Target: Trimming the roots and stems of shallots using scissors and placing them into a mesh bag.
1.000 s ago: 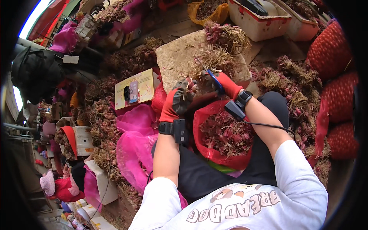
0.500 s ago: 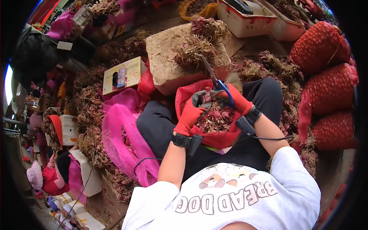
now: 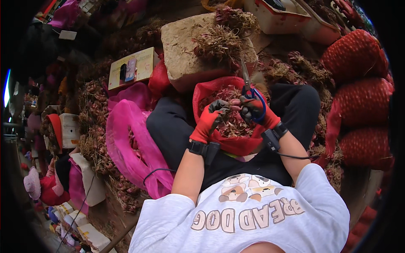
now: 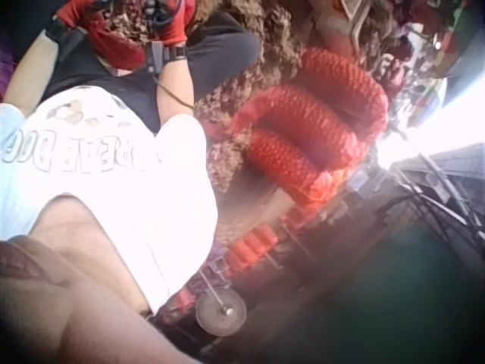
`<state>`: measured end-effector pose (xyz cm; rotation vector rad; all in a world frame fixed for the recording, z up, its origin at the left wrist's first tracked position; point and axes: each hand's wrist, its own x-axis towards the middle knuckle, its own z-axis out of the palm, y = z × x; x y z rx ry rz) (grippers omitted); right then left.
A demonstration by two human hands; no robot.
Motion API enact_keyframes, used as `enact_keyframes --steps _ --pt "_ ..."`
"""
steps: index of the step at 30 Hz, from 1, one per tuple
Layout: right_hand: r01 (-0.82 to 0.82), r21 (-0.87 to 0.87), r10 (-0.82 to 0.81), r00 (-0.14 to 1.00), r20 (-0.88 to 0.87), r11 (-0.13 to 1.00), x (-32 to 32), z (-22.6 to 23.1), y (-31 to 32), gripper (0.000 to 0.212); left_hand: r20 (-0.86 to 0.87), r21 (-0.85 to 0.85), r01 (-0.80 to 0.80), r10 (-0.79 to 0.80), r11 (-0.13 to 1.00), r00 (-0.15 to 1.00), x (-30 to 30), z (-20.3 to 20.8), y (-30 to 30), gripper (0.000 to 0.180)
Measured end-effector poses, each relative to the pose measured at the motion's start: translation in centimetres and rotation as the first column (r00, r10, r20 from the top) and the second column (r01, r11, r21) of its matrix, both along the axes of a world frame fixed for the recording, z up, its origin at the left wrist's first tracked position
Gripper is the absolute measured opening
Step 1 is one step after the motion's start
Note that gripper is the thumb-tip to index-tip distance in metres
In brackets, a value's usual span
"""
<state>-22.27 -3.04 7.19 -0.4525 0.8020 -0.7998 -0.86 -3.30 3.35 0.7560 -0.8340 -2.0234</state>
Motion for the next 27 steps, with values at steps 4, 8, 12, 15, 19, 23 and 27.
enact_keyframes --steps 4,8,12,15,19,23,27 --pt "0.049 0.064 -0.054 0.995 0.087 0.997 0.1 -1.4 -0.4 0.007 0.081 -0.224 -0.175 0.197 0.959 0.977 -0.8 -0.4 -0.5 0.016" --pt "0.152 -0.043 -0.149 0.986 0.069 0.987 0.4 -1.4 -0.5 0.011 0.226 -0.166 -0.642 0.663 0.748 0.714 -0.2 -2.8 -1.1 0.022" --pt "0.208 -0.35 -0.35 0.84 -0.415 0.913 1.0 -2.2 -0.4 0.016 0.652 -0.257 -0.099 0.248 0.961 0.716 0.2 -4.3 -0.1 0.033" --pt "0.168 -0.455 -0.403 0.773 -0.49 0.875 2.5 -2.0 0.2 0.016 0.137 0.253 -0.067 0.033 0.965 0.99 -1.9 -4.2 0.8 0.033" --pt "0.112 -0.335 -0.281 0.811 -0.513 0.935 3.1 -2.3 1.0 0.016 0.01 0.071 -0.158 0.158 0.985 0.987 -2.9 -1.9 1.1 0.027" --pt "0.064 -0.347 -0.235 0.848 -0.476 0.935 3.1 -2.4 1.4 0.018 0.025 0.046 -0.161 0.16 0.986 0.987 -2.5 -2.4 0.5 0.02" --pt "-0.081 -0.303 -0.13 0.778 -0.615 0.949 2.2 -1.3 1.7 0.021 -0.015 0.049 -0.281 0.282 0.959 0.959 -1.9 -2.5 0.6 0.024"
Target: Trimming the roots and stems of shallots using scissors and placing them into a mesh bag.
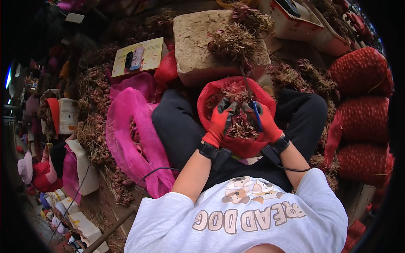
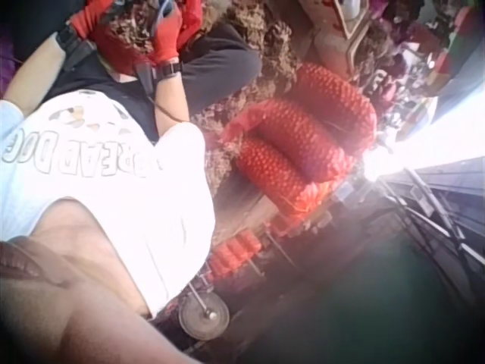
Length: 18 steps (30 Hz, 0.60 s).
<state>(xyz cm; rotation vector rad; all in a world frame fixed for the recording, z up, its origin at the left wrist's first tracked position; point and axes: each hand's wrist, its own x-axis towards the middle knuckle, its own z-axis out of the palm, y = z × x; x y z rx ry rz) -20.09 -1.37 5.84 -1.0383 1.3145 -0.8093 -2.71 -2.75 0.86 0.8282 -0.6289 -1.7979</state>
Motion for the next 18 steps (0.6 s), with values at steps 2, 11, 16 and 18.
enact_keyframes --steps 2,11,16,18 --pt "-0.136 -0.326 -0.006 0.917 -0.399 0.936 -0.8 2.3 0.8 0.026 -0.014 -0.032 -0.049 0.049 0.998 0.999 0.6 0.8 0.0 0.029" --pt "-0.408 -0.345 -0.079 0.543 -0.836 0.845 -5.0 7.7 5.6 0.038 0.129 -0.067 0.121 -0.111 0.99 0.985 1.7 4.1 0.0 0.026" --pt "-0.441 -0.403 -0.122 0.539 -0.833 0.802 -4.3 6.8 5.5 0.034 0.42 -0.027 0.24 -0.207 0.97 0.884 2.3 2.8 0.6 0.037" --pt "-0.444 -0.36 -0.094 0.516 -0.851 0.821 -3.9 7.0 5.5 0.033 0.557 -0.104 0.244 -0.147 0.964 0.817 2.5 2.7 1.3 0.041"
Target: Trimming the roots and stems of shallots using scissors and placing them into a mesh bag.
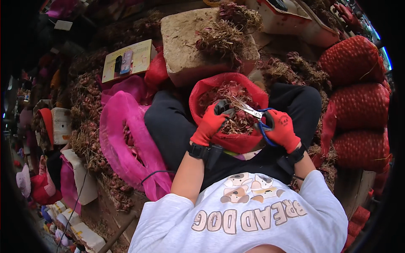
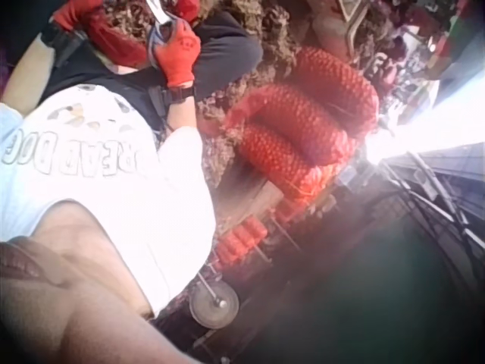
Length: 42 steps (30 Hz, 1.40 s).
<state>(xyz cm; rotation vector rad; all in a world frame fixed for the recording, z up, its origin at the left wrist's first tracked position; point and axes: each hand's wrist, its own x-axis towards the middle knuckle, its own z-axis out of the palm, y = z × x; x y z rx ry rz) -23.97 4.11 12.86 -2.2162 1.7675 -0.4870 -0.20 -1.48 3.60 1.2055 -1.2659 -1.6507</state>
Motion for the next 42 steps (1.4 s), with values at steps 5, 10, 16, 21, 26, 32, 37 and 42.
enact_keyframes --steps 5,10,16,21,26,32,37,42 --pt "-0.051 -0.001 0.051 0.992 -0.117 0.999 -0.3 0.0 -0.4 0.03 0.243 -0.336 0.052 0.033 0.94 0.969 0.5 0.3 0.9 0.059" --pt "-0.004 0.033 0.006 0.998 -0.058 0.999 -0.6 -1.4 0.1 0.027 -0.417 0.188 0.055 0.029 0.981 0.908 -0.4 1.1 0.7 0.055" --pt "0.086 0.035 -0.089 0.992 0.087 0.996 0.9 -2.5 0.7 0.025 -0.647 0.367 0.24 0.062 0.899 0.76 -1.2 0.3 1.2 0.031" --pt "-0.005 0.083 -0.002 0.997 0.082 0.997 1.7 -1.7 0.4 0.024 -0.546 0.121 0.196 -0.099 0.973 0.832 -0.9 0.3 1.3 0.021" --pt "-0.013 0.128 0.012 1.0 0.006 0.992 1.4 -1.4 -0.2 0.025 -0.088 -0.078 0.293 -0.299 0.953 0.95 0.2 1.3 0.8 0.021" --pt "0.037 0.218 -0.035 0.999 -0.014 0.975 0.5 -3.4 0.1 0.026 -0.563 0.376 0.162 0.086 0.913 0.822 -1.0 1.6 0.8 0.023" --pt "-0.064 0.477 -0.148 0.906 0.395 0.877 0.3 -4.7 1.0 0.034 -0.614 0.401 0.136 0.156 0.906 0.774 -1.6 1.1 0.7 0.029" --pt "0.033 0.409 -0.151 0.954 0.259 0.912 1.4 -3.2 1.4 0.037 -0.374 0.008 -0.205 0.193 0.979 0.907 -2.4 -1.4 0.2 0.046"
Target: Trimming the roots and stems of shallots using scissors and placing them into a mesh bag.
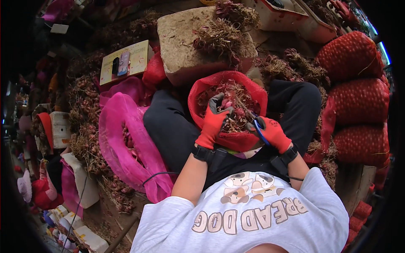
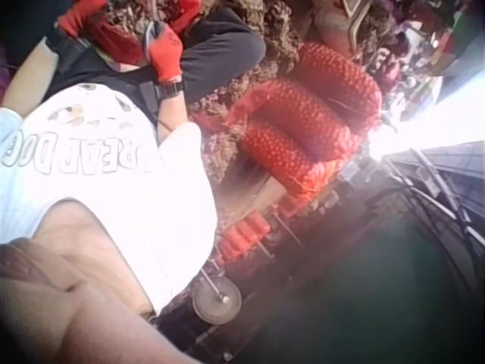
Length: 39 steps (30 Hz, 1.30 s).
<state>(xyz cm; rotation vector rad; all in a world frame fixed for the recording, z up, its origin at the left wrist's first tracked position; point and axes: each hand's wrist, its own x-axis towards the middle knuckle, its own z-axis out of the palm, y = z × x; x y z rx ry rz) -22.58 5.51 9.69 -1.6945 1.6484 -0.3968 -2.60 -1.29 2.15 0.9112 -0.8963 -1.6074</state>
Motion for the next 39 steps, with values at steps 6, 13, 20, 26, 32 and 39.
enact_keyframes --steps 6,13,20,26,32,39 --pt "0.004 -0.197 -0.062 0.956 -0.287 0.98 0.6 0.7 0.3 0.04 0.146 -0.117 -0.023 0.04 0.993 0.989 -0.4 -0.8 -0.2 0.058" --pt "0.011 -0.195 -0.075 0.944 -0.321 0.981 0.5 0.1 0.2 0.038 0.072 0.037 0.025 -0.028 0.999 0.997 -0.4 2.0 0.5 0.061" --pt "0.017 -0.133 -0.055 0.956 -0.289 0.991 0.1 -2.3 0.4 0.032 -0.067 0.087 0.022 -0.016 0.996 0.998 -0.1 0.5 0.1 0.049" --pt "0.06 -0.025 -0.063 0.988 -0.144 0.998 0.9 -1.2 -0.1 0.038 -0.044 0.131 -0.005 0.011 0.991 0.999 0.2 0.4 0.3 0.048" --pt "0.114 -0.096 -0.124 0.987 -0.104 0.989 1.3 0.2 0.2 0.033 0.146 0.101 -0.08 0.065 0.992 0.987 0.4 -0.2 0.2 0.049" --pt "0.11 -0.237 0.0 0.906 0.423 0.965 2.8 -1.2 -5.7 0.028 0.272 -0.046 0.19 -0.171 0.981 0.947 -0.3 1.5 0.6 0.04"
